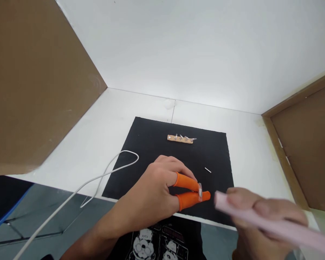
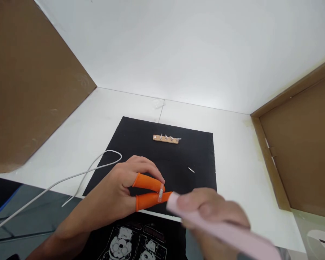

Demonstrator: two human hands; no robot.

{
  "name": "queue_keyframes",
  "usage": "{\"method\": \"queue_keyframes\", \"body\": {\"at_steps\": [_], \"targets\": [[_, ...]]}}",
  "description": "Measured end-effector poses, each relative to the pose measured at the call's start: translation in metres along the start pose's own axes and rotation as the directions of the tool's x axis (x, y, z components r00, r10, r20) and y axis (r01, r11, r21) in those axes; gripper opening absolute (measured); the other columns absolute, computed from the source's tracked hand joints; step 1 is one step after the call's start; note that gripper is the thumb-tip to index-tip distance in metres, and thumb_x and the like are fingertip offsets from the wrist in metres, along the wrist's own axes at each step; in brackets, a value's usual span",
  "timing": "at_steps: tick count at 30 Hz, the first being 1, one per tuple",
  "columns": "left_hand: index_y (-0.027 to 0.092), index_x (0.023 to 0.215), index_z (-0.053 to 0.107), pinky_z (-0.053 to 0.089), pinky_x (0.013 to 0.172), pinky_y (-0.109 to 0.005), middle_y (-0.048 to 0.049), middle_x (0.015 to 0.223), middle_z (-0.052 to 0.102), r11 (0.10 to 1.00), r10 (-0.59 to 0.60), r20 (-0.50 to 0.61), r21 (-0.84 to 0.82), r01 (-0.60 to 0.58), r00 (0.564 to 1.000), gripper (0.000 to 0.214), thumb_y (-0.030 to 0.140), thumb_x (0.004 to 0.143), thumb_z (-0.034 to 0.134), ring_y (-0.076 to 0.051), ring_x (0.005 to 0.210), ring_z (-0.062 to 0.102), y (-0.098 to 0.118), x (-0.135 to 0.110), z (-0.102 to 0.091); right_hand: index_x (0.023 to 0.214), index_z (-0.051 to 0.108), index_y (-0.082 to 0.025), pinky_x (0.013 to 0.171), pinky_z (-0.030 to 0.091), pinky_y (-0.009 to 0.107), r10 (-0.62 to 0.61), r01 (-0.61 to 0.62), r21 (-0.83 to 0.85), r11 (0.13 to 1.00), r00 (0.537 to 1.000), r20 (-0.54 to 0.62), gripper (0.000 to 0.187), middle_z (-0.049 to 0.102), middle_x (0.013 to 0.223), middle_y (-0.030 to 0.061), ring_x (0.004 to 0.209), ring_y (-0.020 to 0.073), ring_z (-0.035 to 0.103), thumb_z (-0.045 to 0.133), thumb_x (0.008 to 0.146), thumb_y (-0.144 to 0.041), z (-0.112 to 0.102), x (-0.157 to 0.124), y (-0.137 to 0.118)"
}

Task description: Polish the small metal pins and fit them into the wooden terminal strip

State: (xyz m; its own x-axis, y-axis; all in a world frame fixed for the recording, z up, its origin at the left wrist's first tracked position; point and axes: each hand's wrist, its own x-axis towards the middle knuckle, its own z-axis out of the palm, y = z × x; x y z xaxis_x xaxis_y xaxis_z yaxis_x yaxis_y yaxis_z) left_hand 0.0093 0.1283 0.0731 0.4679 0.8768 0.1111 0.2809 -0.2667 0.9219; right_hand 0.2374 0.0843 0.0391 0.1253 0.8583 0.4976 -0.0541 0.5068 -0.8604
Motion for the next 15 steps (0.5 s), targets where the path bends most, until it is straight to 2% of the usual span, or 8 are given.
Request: {"method": "queue_keyframes", "body": {"at_steps": [1,4,7,10,11,13,14,15], "targets": [[0.024,0.09,0.087,0.053,0.091,-0.031,0.0049,0.1,0.085,1.0,0.002,-0.005,-0.003,-0.002,1.0,0.008,0.018,0.091,0.092,-0.015,0.096,0.074,0.0,0.0,0.0,0.109,0.077,-0.024,0.056,0.06,0.026,-0.036,0.034,0.024,0.999,0.995,0.089,0.007,0.086,0.091,-0.0032,0.061,0.0133,0.078,0.079,0.102,-0.026,0.007,0.002,-0.004],[0.023,0.09,0.087,0.053,0.091,-0.031,0.0039,0.1,0.086,1.0,0.006,-0.014,-0.011,-0.006,1.0,0.007,0.018,0.091,0.092,-0.016,0.097,0.075,-0.001,0.001,0.001,0.11,0.075,-0.021,0.046,0.049,0.028,-0.122,0.106,0.068,0.992,0.947,0.297,0.022,0.086,0.088,0.0004,0.045,0.011,0.068,0.06,0.115,-0.037,0.015,0.005,-0.009],[0.022,0.091,0.086,0.053,0.091,-0.032,0.0038,0.1,0.086,1.0,0.013,0.007,-0.008,-0.013,1.0,0.007,0.019,0.091,0.092,-0.015,0.095,0.074,0.0,0.0,0.001,0.115,0.074,-0.024,0.063,0.064,0.025,-0.029,0.028,0.007,1.0,0.988,0.151,0.01,0.087,0.099,-0.0001,0.074,0.0147,0.083,0.074,0.106,-0.022,0.001,0.002,-0.002],[0.022,0.092,0.086,0.053,0.092,-0.032,0.0046,0.101,0.085,1.0,-0.003,0.017,-0.007,0.003,1.0,0.007,0.018,0.091,0.093,-0.015,0.096,0.074,-0.001,-0.001,0.002,0.126,0.07,-0.026,0.085,0.07,0.025,0.022,-0.022,-0.033,0.999,1.0,0.02,0.048,0.086,0.116,-0.0016,0.102,0.0156,0.084,0.08,0.09,0.004,-0.013,-0.003,0.006],[0.022,0.091,0.086,0.053,0.092,-0.032,0.0047,0.101,0.085,1.0,-0.003,0.017,-0.009,0.003,1.0,0.007,0.018,0.091,0.093,-0.015,0.096,0.074,-0.001,0.0,0.002,0.124,0.07,-0.026,0.082,0.07,0.025,0.023,-0.022,-0.034,0.999,0.999,0.031,0.044,0.086,0.114,-0.0014,0.098,0.0161,0.085,0.08,0.091,0.001,-0.012,-0.004,0.006],[0.022,0.091,0.087,0.053,0.092,-0.032,0.0044,0.1,0.085,1.0,0.004,0.012,-0.014,-0.004,1.0,0.007,0.019,0.091,0.093,-0.015,0.096,0.074,-0.002,0.0,0.002,0.115,0.072,-0.026,0.064,0.066,0.027,0.001,0.001,-0.021,1.0,0.992,0.125,0.013,0.087,0.096,-0.002,0.074,0.0163,0.083,0.076,0.104,-0.021,-0.004,-0.004,0.001],[0.022,0.091,0.087,0.053,0.092,-0.032,0.0044,0.1,0.085,1.0,0.003,0.009,-0.017,-0.003,1.0,0.007,0.019,0.091,0.093,-0.015,0.096,0.074,-0.002,0.001,0.002,0.111,0.073,-0.026,0.055,0.061,0.027,-0.028,0.03,-0.005,1.0,0.978,0.206,0.007,0.086,0.089,-0.0019,0.062,0.0154,0.079,0.07,0.109,-0.031,0.001,-0.003,-0.002],[0.022,0.091,0.087,0.053,0.091,-0.032,0.0044,0.1,0.086,1.0,0.0,0.006,-0.019,0.0,1.0,0.007,0.019,0.091,0.093,-0.015,0.096,0.074,-0.002,0.001,0.002,0.109,0.073,-0.025,0.051,0.057,0.028,-0.058,0.058,0.01,0.998,0.957,0.283,0.016,0.085,0.085,-0.0019,0.052,0.0142,0.074,0.064,0.112,-0.038,0.006,-0.002,-0.005]]}}
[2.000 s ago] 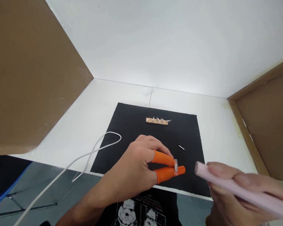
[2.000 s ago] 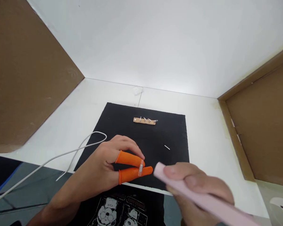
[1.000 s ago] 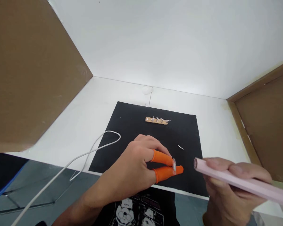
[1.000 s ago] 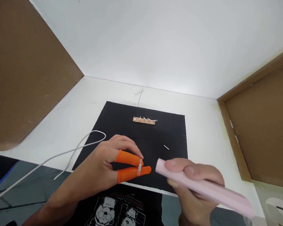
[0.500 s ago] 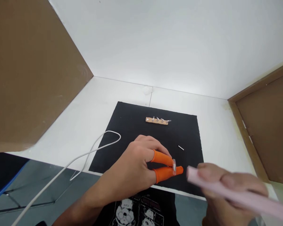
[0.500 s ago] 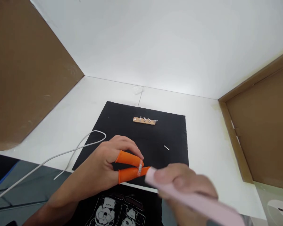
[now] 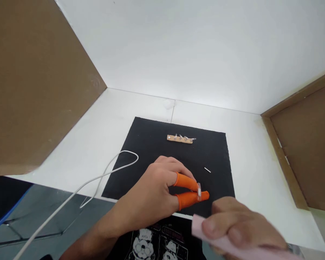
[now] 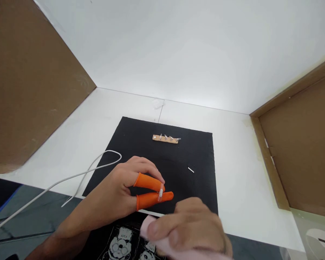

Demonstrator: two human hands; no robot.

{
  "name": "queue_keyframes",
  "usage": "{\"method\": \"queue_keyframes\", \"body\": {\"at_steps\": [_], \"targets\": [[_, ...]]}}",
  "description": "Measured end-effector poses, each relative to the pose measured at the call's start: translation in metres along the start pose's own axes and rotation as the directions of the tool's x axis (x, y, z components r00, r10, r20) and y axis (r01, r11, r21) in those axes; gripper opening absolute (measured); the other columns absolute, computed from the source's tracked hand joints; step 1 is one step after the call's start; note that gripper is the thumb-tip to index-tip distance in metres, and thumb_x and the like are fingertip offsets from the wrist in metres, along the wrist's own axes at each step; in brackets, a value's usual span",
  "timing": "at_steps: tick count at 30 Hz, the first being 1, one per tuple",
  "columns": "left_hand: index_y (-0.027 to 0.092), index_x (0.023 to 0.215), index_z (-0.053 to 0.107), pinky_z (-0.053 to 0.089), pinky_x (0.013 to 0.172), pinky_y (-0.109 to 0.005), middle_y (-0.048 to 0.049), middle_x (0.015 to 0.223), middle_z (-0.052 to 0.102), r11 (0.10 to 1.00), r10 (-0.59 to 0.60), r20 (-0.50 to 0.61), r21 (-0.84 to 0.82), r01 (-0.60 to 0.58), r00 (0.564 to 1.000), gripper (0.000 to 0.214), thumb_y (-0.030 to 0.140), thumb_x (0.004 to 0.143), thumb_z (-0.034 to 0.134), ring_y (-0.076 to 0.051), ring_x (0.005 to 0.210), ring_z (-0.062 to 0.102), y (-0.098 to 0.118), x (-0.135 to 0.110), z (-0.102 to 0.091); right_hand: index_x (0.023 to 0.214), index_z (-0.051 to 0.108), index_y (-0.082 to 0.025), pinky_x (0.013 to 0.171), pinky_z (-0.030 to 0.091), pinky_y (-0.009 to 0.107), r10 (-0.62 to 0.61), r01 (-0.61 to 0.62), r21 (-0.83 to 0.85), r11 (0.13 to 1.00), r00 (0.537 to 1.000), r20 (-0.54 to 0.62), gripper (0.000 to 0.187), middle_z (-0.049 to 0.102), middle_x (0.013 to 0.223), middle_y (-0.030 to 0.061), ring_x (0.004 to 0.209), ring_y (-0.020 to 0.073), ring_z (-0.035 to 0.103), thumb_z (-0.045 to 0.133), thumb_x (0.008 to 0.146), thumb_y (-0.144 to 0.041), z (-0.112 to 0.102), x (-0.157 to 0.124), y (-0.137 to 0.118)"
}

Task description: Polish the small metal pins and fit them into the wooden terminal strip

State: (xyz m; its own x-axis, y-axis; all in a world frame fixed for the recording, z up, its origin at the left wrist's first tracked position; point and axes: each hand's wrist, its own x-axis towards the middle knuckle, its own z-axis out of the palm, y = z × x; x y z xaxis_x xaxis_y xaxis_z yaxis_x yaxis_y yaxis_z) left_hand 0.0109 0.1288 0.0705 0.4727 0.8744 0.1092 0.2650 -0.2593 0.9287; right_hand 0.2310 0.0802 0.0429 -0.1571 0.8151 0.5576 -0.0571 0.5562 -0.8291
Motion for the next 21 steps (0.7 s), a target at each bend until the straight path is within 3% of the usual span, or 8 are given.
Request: {"method": "queue_keyframes", "body": {"at_steps": [2,4,8,10,12,15,17,21], "targets": [[0.022,0.09,0.087,0.053,0.091,-0.031,0.0045,0.1,0.086,1.0,-0.003,-0.007,-0.002,0.003,1.0,0.007,0.018,0.091,0.092,-0.015,0.096,0.074,0.0,0.0,0.0,0.11,0.073,-0.024,0.049,0.054,0.027,-0.03,0.029,0.011,1.0,0.998,0.056,0.018,0.085,0.084,-0.0019,0.047,0.0125,0.071,0.063,0.113,-0.039,0.003,0.003,-0.002],[0.023,0.09,0.086,0.053,0.091,-0.032,0.0048,0.099,0.085,1.0,-0.003,0.0,0.0,0.003,1.0,0.007,0.019,0.091,0.092,-0.015,0.095,0.074,0.001,0.0,0.0,0.112,0.074,-0.026,0.054,0.06,0.025,0.024,-0.024,-0.001,1.0,0.998,-0.049,0.007,0.086,0.091,-0.0018,0.06,0.0139,0.078,0.075,0.105,-0.028,-0.002,0.002,0.001],[0.024,0.091,0.086,0.053,0.092,-0.032,0.0053,0.1,0.085,1.0,-0.029,0.021,0.002,0.029,0.999,0.008,0.019,0.09,0.093,-0.015,0.096,0.073,0.001,-0.001,0.0,0.118,0.073,-0.027,0.075,0.072,0.029,0.106,-0.126,-0.051,0.991,0.952,-0.287,0.042,0.087,0.107,0.0013,0.092,0.0206,0.086,0.084,0.087,-0.001,-0.018,-0.007,0.008],[0.024,0.09,0.087,0.053,0.092,-0.032,0.005,0.101,0.085,0.999,-0.032,0.019,-0.001,0.032,0.999,0.008,0.019,0.09,0.093,-0.015,0.097,0.073,0.0,-0.001,0.0,0.117,0.073,-0.026,0.068,0.07,0.029,0.087,-0.096,-0.027,0.995,0.969,-0.232,0.024,0.087,0.1,0.0007,0.078,0.0185,0.084,0.079,0.098,-0.012,-0.015,-0.007,0.006],[0.024,0.091,0.087,0.054,0.091,-0.031,0.0043,0.101,0.086,1.0,-0.028,0.009,-0.004,0.028,1.0,0.007,0.019,0.09,0.093,-0.016,0.098,0.074,-0.001,-0.002,0.0,0.112,0.073,-0.026,0.054,0.061,0.026,0.01,-0.01,0.006,1.0,0.999,-0.039,0.006,0.086,0.091,-0.0011,0.056,0.0138,0.075,0.074,0.106,-0.027,-0.006,-0.004,0.001],[0.024,0.091,0.087,0.054,0.091,-0.032,0.0034,0.102,0.086,1.0,-0.02,-0.004,-0.009,0.02,1.0,0.007,0.02,0.091,0.092,-0.016,0.098,0.074,-0.001,-0.002,0.001,0.111,0.071,-0.024,0.046,0.051,0.026,-0.069,0.066,0.033,0.997,0.991,0.117,0.01,0.086,0.089,-0.0014,0.044,0.0109,0.066,0.068,0.11,-0.034,0.0,0.0,-0.002],[0.023,0.091,0.087,0.053,0.092,-0.032,0.003,0.102,0.086,1.0,-0.015,0.014,-0.009,0.015,1.0,0.007,0.019,0.091,0.092,-0.017,0.098,0.074,0.0,-0.002,0.001,0.116,0.072,-0.025,0.05,0.058,0.025,0.005,-0.005,0.019,1.0,1.0,-0.016,0.009,0.087,0.096,-0.0011,0.059,0.0137,0.077,0.072,0.106,-0.024,-0.005,-0.002,0.002],[0.022,0.091,0.086,0.052,0.094,-0.034,0.0026,0.1,0.086,1.0,-0.015,0.039,-0.004,0.015,0.999,0.007,0.019,0.091,0.092,-0.017,0.096,0.075,0.001,-0.001,0.001,0.127,0.071,-0.027,0.083,0.07,0.022,0.064,-0.07,-0.012,0.998,0.966,-0.25,0.05,0.086,0.118,-0.0029,0.102,0.0148,0.084,0.079,0.09,0.003,-0.017,-0.007,0.01]]}}
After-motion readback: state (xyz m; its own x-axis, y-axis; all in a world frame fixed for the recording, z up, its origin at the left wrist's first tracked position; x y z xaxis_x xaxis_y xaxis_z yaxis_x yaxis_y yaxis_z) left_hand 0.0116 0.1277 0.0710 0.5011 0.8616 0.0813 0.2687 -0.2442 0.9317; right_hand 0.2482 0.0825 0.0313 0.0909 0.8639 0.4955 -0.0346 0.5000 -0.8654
